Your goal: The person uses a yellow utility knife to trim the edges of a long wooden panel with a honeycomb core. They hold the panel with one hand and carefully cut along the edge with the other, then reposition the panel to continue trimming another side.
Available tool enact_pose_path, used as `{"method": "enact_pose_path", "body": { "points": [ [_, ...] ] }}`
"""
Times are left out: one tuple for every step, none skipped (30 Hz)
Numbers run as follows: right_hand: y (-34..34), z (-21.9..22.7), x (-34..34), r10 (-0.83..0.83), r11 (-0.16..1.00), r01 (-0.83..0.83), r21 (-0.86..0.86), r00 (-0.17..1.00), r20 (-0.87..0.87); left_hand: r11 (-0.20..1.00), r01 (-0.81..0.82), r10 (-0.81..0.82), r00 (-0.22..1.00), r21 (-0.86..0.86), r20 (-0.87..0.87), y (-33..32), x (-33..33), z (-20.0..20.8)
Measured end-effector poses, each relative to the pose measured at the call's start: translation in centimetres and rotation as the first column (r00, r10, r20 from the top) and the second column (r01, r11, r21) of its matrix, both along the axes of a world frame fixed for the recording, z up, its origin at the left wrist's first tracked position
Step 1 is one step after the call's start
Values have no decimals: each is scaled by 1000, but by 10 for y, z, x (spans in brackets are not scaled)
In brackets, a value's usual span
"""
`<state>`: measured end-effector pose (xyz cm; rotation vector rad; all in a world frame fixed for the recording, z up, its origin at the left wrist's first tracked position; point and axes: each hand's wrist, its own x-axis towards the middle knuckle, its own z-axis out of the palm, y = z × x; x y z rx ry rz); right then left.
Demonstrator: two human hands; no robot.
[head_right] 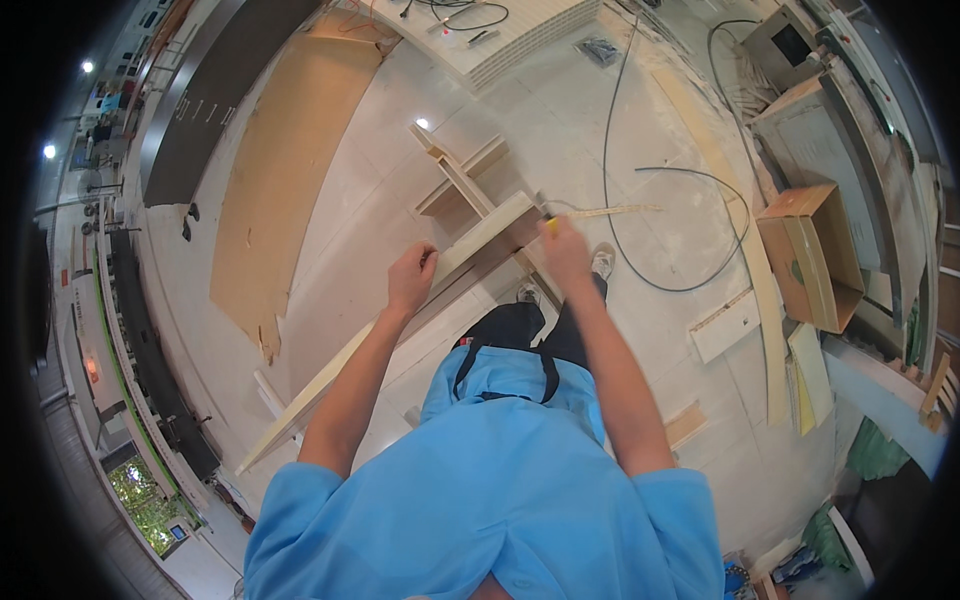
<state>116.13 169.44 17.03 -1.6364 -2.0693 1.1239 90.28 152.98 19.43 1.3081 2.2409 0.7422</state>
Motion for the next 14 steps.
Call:
{"method": "enact_pose_path", "body": {
  "points": [
    [16,10,15,-40,999,40,2,999,26,1000,1,-1,1000,-1,9,-2,1,0],
    [26,22,26,-71,991,73,112,997,-25,1000,16,-16,1000,-12,-15,0,-1,-1],
    [38,32,33,-117,971,126,201,991,-58,1000,28,-28,999,-15,-34,6,-2,-3],
    [41,40,39,-197,962,218,164,971,-135,999,42,-43,998,-24,-45,5,1,-5],
    [43,47,48,-293,940,319,117,936,-196,998,35,-39,996,-52,-81,3,3,-5],
    [50,52,60,-342,907,397,140,889,-306,998,40,-46,993,-55,-109,9,5,-4],
    [51,50,68,-399,876,455,163,871,-285,996,53,-61,992,-72,-115,24,12,-6],
    [46,44,77,-398,833,485,268,860,-318,994,102,-97,985,28,-142,34,20,-6],
    [41,37,92,-401,852,462,247,878,-261,988,140,-128,981,70,-148,43,29,-3],
    [32,30,108,-417,865,454,213,887,-198,972,212,-195,968,104,-157,55,38,-2],
    [23,23,125,-420,904,427,17,897,-139,956,272,-252,953,106,-168,66,45,1],
    [9,17,141,-450,874,428,-231,892,-46,941,322,-300,936,105,-186,79,52,3],
    [-5,13,157,-476,826,414,-382,875,-81,933,354,-338,924,66,-178,91,59,5],
    [-7,5,168,-506,814,443,-375,859,-84,924,382,-373,912,22,-171,102,64,6]
  ]
}}
